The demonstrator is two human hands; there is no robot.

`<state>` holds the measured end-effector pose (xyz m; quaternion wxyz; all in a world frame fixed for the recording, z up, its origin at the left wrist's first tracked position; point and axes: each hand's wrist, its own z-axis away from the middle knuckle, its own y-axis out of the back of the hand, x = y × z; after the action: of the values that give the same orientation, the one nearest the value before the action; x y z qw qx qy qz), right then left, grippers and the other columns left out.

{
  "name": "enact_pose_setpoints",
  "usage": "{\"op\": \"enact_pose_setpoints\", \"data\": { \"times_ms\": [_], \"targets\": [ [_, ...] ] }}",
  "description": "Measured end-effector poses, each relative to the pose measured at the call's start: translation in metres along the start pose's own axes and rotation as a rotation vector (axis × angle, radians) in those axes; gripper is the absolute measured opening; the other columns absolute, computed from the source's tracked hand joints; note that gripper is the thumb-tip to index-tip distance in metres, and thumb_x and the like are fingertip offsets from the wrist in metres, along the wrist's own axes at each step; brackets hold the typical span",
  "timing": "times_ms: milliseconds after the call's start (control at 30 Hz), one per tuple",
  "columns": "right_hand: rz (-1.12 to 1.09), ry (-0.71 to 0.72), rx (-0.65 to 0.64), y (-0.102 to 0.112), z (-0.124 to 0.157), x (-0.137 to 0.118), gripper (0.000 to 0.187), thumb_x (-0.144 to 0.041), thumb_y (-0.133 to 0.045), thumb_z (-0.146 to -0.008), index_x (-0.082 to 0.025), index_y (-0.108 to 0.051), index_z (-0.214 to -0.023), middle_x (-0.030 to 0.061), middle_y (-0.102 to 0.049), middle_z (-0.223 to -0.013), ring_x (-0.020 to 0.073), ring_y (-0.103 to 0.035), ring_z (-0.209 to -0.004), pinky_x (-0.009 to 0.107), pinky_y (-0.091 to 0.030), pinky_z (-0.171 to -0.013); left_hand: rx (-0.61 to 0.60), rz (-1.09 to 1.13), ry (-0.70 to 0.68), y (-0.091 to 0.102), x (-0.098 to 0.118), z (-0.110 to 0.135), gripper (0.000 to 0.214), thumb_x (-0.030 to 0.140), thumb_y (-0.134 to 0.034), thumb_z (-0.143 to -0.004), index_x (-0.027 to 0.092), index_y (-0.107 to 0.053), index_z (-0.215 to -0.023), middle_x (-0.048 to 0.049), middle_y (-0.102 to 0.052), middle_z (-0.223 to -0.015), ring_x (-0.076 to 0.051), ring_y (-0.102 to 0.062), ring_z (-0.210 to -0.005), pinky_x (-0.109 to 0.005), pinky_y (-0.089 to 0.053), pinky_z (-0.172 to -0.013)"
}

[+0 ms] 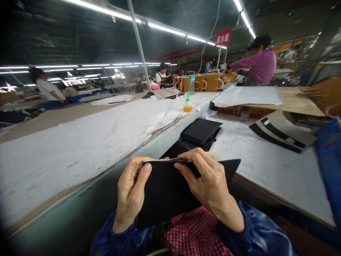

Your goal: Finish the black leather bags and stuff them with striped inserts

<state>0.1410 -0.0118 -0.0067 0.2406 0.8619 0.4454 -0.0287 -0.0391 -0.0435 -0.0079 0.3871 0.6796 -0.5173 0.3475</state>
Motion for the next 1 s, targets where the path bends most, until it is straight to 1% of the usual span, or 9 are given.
{"op": "enact_pose_setpoints", "data": {
  "times_ms": [67,133,300,433,567,667,767,867,1000],
  "targets": [
    [-0.05,-0.026,0.002,0.0,0.001,0.001,0.009,-0.015,-0.069,-0.087,-0.02,-0.062,-0.088,0.0005,-0.068,-0.079,0.0121,-0.067,-0.069,0.022,-0.055,-0.065,-0.001,0.05,0.015,0.0,0.0,0.001,0.019,0.032,-0.049,-0.1,0.02,-0.062,-0.098,-0.0032,-0.076,-0.093,-0.017,-0.071,-0.086,-0.024,-0.052,-0.074],
    [-0.08,-0.044,-0.002,0.0,0.001,0.001,0.01,-0.014,-0.07,-0.086,-0.02,-0.062,-0.087,0.0003,-0.069,-0.079,0.0124,-0.067,-0.069,0.022,-0.055,-0.065,-0.001,0.067,0.026,0.0,-0.001,0.002,0.019,0.033,-0.049,-0.1,0.019,-0.063,-0.099,-0.0048,-0.077,-0.097,-0.019,-0.071,-0.091,-0.025,-0.053,-0.075],
    [-0.082,-0.072,-0.013,0.0,0.0,0.001,0.008,-0.017,-0.069,-0.087,-0.021,-0.062,-0.086,-0.0005,-0.068,-0.075,0.0126,-0.066,-0.065,0.023,-0.056,-0.062,0.04,0.062,-0.013,-0.004,-0.006,0.006,0.022,0.036,-0.051,-0.099,0.019,-0.064,-0.097,-0.0059,-0.077,-0.098,-0.02,-0.072,-0.088,-0.025,-0.052,-0.069],
    [-0.029,-0.141,-0.025,0.001,0.001,0.005,0.012,-0.028,-0.07,-0.088,-0.022,-0.061,-0.083,-0.0015,-0.068,-0.071,0.0132,-0.067,-0.061,0.024,-0.057,-0.059,0.036,0.045,-0.072,-0.008,-0.008,0.007,0.02,0.034,-0.051,-0.099,0.02,-0.065,-0.098,-0.0053,-0.077,-0.096,-0.02,-0.073,-0.089,-0.028,-0.054,-0.081],
    [0.07,-0.19,-0.018,0.0,0.003,0.014,0.018,-0.038,-0.07,-0.087,-0.022,-0.061,-0.085,-0.0007,-0.07,-0.072,0.0149,-0.069,-0.061,0.025,-0.057,-0.058,0.047,0.081,-0.069,-0.007,-0.011,0.005,0.019,0.032,-0.05,-0.099,0.02,-0.064,-0.099,-0.0055,-0.077,-0.098,-0.021,-0.073,-0.094,-0.029,-0.055,-0.083],
    [0.049,-0.184,-0.053,-0.001,0.003,0.02,0.014,-0.034,-0.068,-0.09,-0.021,-0.066,-0.087,0.0007,-0.071,-0.076,0.0153,-0.07,-0.066,0.026,-0.057,-0.061,0.082,0.095,-0.087,-0.002,-0.012,0.004,0.017,0.031,-0.052,-0.099,0.02,-0.064,-0.1,-0.0058,-0.077,-0.102,-0.021,-0.073,-0.098,-0.03,-0.056,-0.084],
    [-0.014,-0.18,-0.097,-0.002,0.004,0.022,0.01,-0.029,-0.066,-0.091,-0.02,-0.07,-0.092,0.002,-0.071,-0.082,0.0147,-0.07,-0.071,0.025,-0.057,-0.065,0.071,0.068,-0.098,0.005,-0.01,0.004,0.016,0.031,-0.052,-0.099,0.02,-0.064,-0.099,-0.0057,-0.077,-0.102,-0.022,-0.073,-0.099,-0.03,-0.056,-0.086],
    [-0.03,-0.175,-0.136,-0.002,0.006,0.023,0.013,-0.027,-0.065,-0.092,-0.019,-0.073,-0.099,0.0025,-0.07,-0.084,0.0138,-0.069,-0.073,0.024,-0.055,-0.065,0.056,0.029,-0.11,0.009,-0.01,0.006,0.016,0.03,-0.052,-0.098,0.02,-0.064,-0.099,-0.0057,-0.077,-0.102,-0.022,-0.073,-0.098,-0.03,-0.055,-0.085],
    [-0.002,-0.14,-0.197,0.002,0.004,0.021,0.019,-0.028,-0.06,-0.095,-0.022,-0.075,-0.105,0.0016,-0.066,-0.08,0.0117,-0.064,-0.067,0.022,-0.051,-0.06,0.054,-0.011,-0.2,0.007,-0.009,0.011,0.016,0.027,-0.052,-0.098,0.022,-0.067,-0.098,-0.0032,-0.078,-0.101,-0.019,-0.073,-0.094,-0.028,-0.054,-0.086]
  ]
}}
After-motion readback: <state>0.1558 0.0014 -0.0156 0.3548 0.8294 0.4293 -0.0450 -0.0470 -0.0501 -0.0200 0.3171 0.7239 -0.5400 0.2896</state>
